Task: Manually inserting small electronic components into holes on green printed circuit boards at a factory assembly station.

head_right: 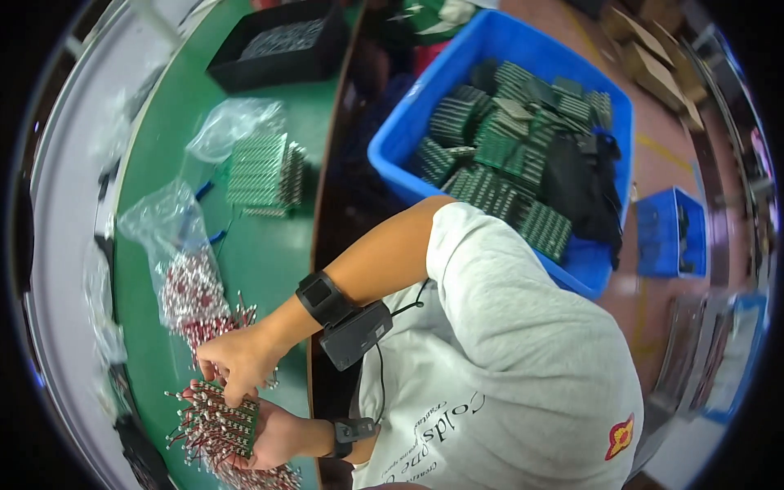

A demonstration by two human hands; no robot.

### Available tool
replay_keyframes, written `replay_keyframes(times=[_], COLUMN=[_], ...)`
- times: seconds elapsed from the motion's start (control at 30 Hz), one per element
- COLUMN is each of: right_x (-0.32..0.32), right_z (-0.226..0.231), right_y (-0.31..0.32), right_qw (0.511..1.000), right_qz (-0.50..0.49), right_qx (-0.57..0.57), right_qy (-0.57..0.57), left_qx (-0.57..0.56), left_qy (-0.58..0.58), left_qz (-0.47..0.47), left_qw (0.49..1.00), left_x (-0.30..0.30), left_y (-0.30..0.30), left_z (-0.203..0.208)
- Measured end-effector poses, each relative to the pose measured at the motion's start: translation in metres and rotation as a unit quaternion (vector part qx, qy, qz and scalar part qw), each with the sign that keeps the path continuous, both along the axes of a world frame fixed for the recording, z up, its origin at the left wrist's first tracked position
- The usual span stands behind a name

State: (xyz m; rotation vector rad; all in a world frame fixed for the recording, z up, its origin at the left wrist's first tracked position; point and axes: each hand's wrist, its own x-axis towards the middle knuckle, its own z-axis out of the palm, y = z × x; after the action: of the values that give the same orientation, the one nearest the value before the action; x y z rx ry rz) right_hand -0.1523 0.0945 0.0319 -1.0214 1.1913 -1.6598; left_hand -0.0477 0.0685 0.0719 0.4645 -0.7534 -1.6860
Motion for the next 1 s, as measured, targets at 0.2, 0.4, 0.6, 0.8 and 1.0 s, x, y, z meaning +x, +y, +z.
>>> replay_keyframes(times=[0.2, 0.4, 0.6, 0.8, 1.0], right_x=[-0.008, -0.005, -0.024, -0.088, -0.155], right_z=[-0.002, 0.035, 0.027, 0.043, 0.045], right_y=[0.055, 0.121, 0.160, 0.233, 0.258], right_qw=[0.997, 0.984, 0.977, 0.910, 0.824], right_qz=[-0.058, -0.115, -0.178, -0.409, -0.561], right_qx=[0.043, 0.116, 0.098, 0.061, 0.052], right_qy=[0.010, -0.076, -0.056, -0.004, -0.056], left_qx=[0.016, -0.012, -0.127, -0.224, -0.241], left_qy=[0.052, 0.064, -0.005, -0.116, -0.178], left_qz=[-0.160, -0.344, -0.478, -0.592, -0.557], left_qw=[0.986, 0.937, 0.869, 0.766, 0.774], left_x=[0.004, 0.003, 0.002, -0.009, -0.008], left_y=[0.021, 0.025, 0.021, 0.029, 0.021], left_z=[-0.018, -0.058, -0.077, -0.058, -0.050])
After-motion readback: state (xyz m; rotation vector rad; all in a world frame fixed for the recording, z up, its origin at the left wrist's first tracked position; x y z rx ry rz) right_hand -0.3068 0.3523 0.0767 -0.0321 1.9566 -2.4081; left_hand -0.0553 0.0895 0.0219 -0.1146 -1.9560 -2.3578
